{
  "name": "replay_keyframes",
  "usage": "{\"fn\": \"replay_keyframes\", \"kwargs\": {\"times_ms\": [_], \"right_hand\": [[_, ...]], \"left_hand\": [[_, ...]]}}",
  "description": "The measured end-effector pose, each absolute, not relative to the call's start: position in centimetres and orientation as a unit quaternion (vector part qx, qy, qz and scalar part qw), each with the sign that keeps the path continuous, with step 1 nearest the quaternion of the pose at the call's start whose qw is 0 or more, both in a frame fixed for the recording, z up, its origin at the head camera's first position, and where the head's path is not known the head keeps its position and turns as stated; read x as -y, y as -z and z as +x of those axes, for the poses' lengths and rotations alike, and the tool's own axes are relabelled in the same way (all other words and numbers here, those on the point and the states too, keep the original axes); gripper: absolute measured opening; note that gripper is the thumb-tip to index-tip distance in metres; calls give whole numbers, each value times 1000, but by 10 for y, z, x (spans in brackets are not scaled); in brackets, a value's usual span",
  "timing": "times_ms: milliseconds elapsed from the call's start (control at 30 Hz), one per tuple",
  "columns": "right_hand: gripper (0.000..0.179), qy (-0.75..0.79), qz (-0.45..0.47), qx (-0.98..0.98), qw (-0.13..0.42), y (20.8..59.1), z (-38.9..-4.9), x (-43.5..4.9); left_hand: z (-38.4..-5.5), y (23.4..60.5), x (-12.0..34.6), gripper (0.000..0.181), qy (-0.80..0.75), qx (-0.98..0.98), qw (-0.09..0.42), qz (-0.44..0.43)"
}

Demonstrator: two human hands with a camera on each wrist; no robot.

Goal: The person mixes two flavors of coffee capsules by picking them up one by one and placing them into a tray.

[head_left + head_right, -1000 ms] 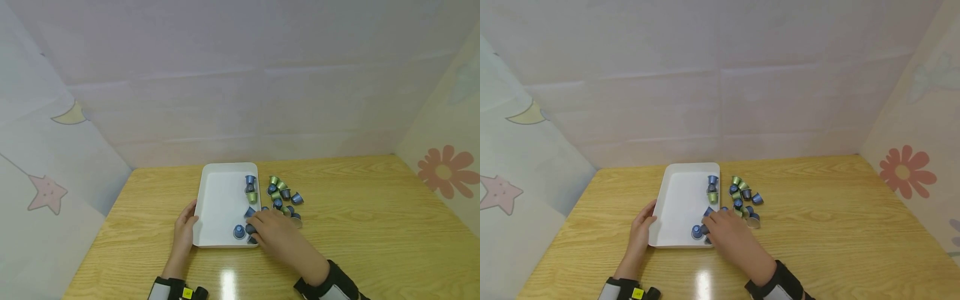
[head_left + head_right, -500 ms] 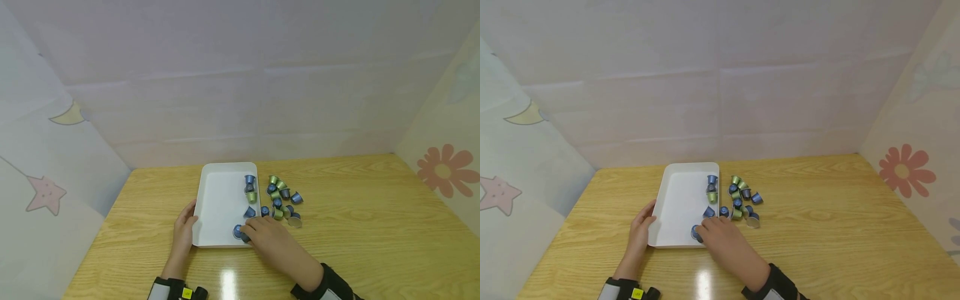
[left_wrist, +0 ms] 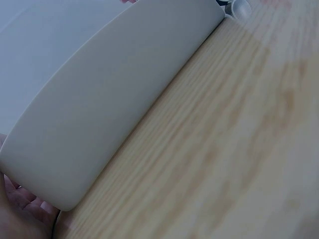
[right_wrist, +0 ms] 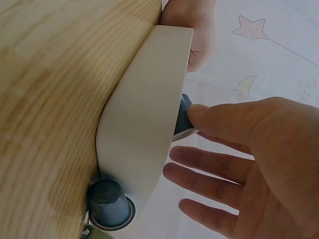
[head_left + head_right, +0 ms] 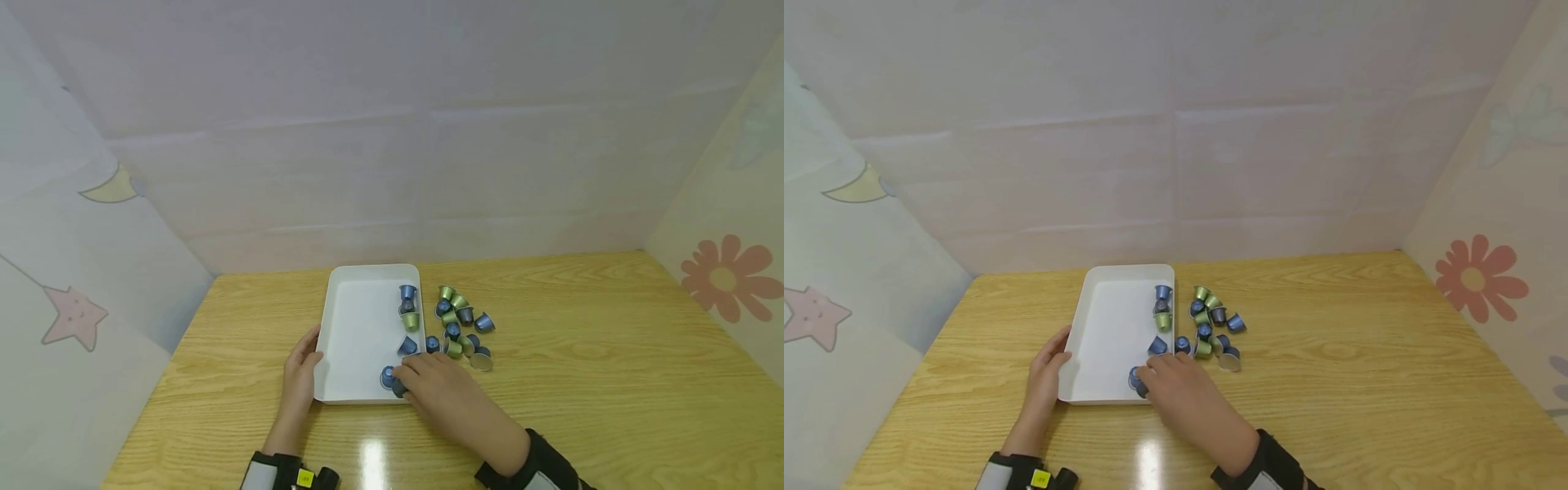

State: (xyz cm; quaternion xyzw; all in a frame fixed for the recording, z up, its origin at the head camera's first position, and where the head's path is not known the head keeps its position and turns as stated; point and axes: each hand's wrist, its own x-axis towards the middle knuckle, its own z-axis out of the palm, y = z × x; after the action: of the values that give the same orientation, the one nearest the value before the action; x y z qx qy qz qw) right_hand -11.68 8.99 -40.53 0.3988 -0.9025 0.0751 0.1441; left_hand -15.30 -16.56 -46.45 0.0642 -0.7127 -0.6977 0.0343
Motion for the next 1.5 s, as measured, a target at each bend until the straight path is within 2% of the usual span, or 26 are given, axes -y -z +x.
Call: {"fn": "replay_keyframes", "kwargs": {"times_ms": [200, 533, 733, 1000, 1300, 1500], "right_hand": [[25, -75, 387, 908, 142, 402, -117, -92], [29, -96, 342, 931, 84, 392, -120, -100], [27, -102, 298, 947, 66, 387, -127, -114], [33, -109, 255, 960, 40, 387, -138, -131], [35, -116, 241, 962, 54, 385, -142, -145], [44, -94, 220, 971, 29, 384, -143, -155]], "left_hand": [[-153, 464, 166, 45, 693, 717, 32, 67], [-155, 466, 165, 46, 693, 717, 32, 71], [-156, 466, 165, 46, 693, 717, 35, 72], [-155, 466, 165, 46, 697, 713, 36, 73], [-155, 467, 166, 46, 704, 706, 32, 67], [-155, 467, 165, 46, 703, 707, 31, 68]]}}
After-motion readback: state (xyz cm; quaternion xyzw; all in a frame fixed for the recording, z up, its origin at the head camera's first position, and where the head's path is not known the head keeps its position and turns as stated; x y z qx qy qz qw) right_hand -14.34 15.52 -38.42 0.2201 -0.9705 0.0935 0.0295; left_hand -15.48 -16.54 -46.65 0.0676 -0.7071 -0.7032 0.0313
